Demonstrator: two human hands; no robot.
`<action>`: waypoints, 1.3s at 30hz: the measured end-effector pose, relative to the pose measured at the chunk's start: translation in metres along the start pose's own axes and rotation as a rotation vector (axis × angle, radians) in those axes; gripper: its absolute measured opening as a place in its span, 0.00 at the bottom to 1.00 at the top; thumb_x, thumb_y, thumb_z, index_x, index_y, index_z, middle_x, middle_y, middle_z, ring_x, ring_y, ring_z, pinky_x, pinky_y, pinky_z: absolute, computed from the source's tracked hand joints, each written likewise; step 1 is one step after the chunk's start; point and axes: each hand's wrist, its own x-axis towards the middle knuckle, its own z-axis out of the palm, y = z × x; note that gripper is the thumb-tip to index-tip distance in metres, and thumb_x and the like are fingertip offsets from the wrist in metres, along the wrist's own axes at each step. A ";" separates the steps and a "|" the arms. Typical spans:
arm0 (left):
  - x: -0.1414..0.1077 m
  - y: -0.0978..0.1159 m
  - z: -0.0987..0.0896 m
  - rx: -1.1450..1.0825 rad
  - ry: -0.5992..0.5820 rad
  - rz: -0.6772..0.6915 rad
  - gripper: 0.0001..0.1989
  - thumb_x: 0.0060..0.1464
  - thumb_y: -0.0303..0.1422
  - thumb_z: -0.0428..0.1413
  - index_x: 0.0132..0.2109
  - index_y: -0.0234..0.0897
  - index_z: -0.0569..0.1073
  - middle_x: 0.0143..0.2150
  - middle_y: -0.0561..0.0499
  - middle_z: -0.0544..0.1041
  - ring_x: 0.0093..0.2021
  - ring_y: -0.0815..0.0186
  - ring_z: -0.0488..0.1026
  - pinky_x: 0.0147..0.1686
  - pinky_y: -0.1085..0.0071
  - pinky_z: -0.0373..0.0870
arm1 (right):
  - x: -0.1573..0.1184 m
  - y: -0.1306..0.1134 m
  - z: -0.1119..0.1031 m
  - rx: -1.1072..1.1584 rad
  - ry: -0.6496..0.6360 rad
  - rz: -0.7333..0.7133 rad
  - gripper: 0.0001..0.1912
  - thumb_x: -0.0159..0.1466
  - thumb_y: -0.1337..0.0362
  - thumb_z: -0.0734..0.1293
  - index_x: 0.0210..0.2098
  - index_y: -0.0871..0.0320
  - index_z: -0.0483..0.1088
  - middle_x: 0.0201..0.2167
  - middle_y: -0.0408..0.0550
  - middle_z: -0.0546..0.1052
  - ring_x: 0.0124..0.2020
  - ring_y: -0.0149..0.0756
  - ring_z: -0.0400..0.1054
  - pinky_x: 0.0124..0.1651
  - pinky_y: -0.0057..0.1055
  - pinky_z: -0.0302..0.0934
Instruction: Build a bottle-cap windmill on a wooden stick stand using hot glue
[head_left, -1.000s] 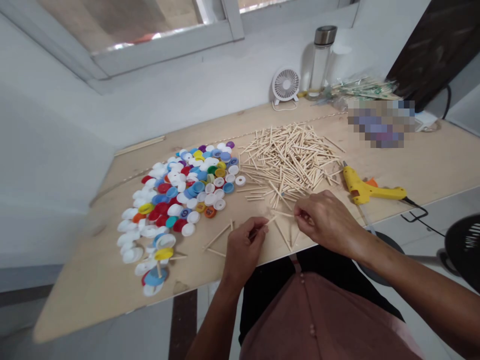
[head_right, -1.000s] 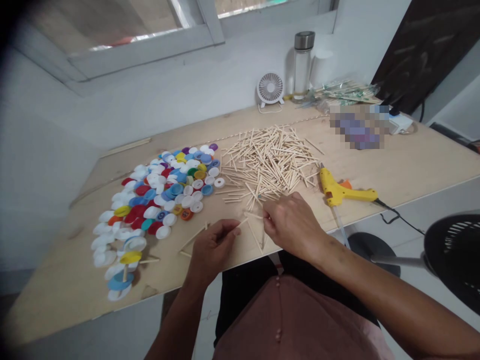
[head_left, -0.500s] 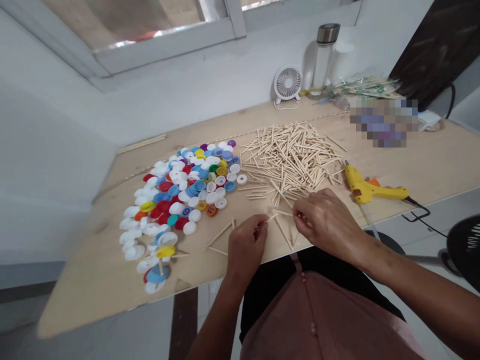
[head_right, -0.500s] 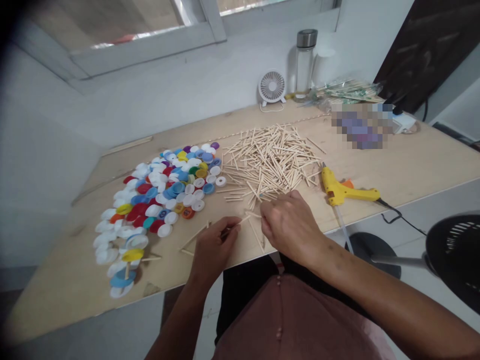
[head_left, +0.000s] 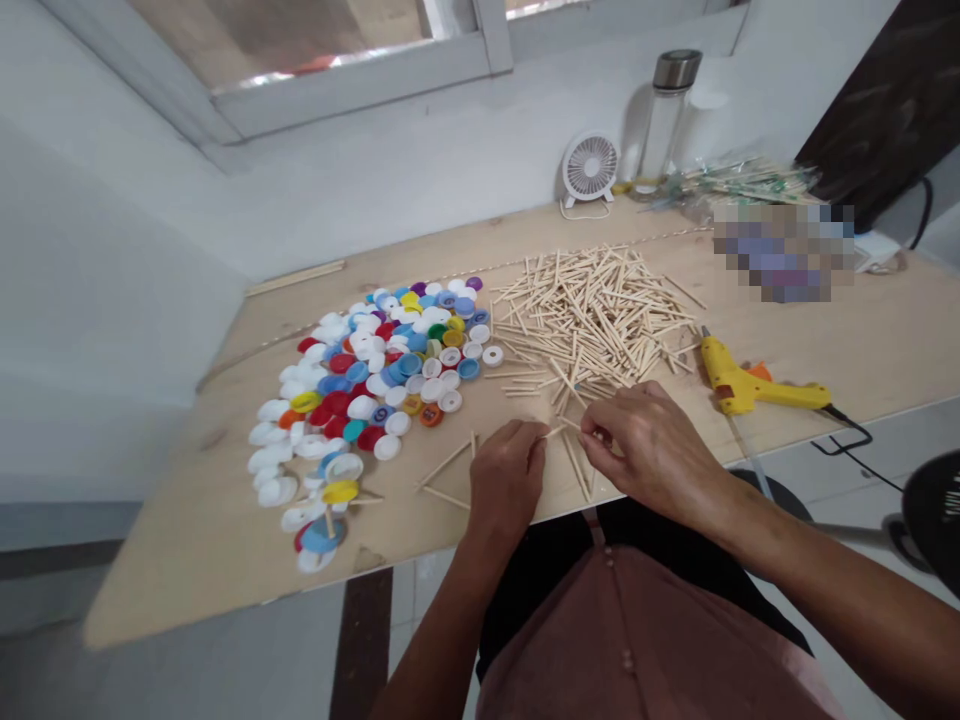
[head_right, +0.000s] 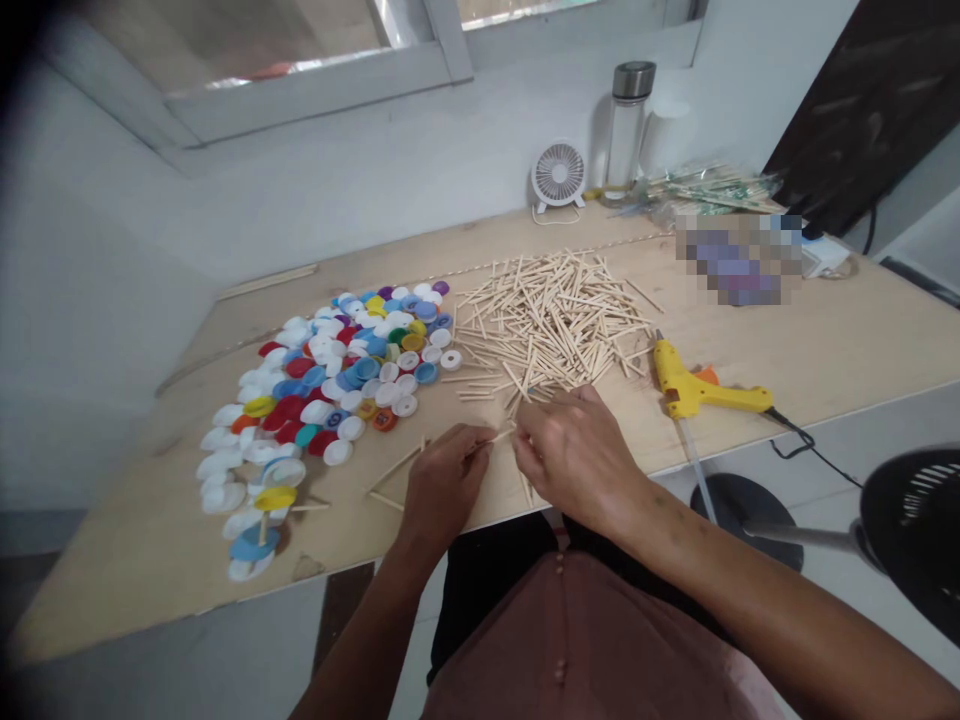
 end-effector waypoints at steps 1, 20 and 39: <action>0.000 0.000 0.001 0.021 0.000 0.007 0.10 0.57 0.25 0.49 0.39 0.38 0.74 0.36 0.49 0.78 0.39 0.63 0.74 0.39 0.68 0.67 | 0.000 0.001 0.001 0.017 0.003 -0.002 0.09 0.63 0.66 0.61 0.28 0.59 0.69 0.23 0.44 0.73 0.28 0.34 0.64 0.40 0.33 0.48; 0.002 -0.002 0.015 0.105 0.081 0.010 0.06 0.58 0.28 0.53 0.37 0.39 0.75 0.36 0.49 0.77 0.40 0.60 0.69 0.40 0.62 0.60 | -0.003 0.002 0.009 0.165 0.056 -0.004 0.07 0.64 0.64 0.62 0.32 0.58 0.71 0.25 0.44 0.75 0.30 0.35 0.68 0.41 0.33 0.52; 0.005 0.000 0.014 0.170 0.082 0.039 0.06 0.56 0.28 0.54 0.33 0.40 0.75 0.34 0.50 0.76 0.37 0.61 0.68 0.37 0.63 0.59 | -0.003 -0.003 0.014 0.233 0.091 0.011 0.06 0.62 0.66 0.62 0.32 0.58 0.71 0.26 0.44 0.76 0.30 0.35 0.69 0.41 0.34 0.55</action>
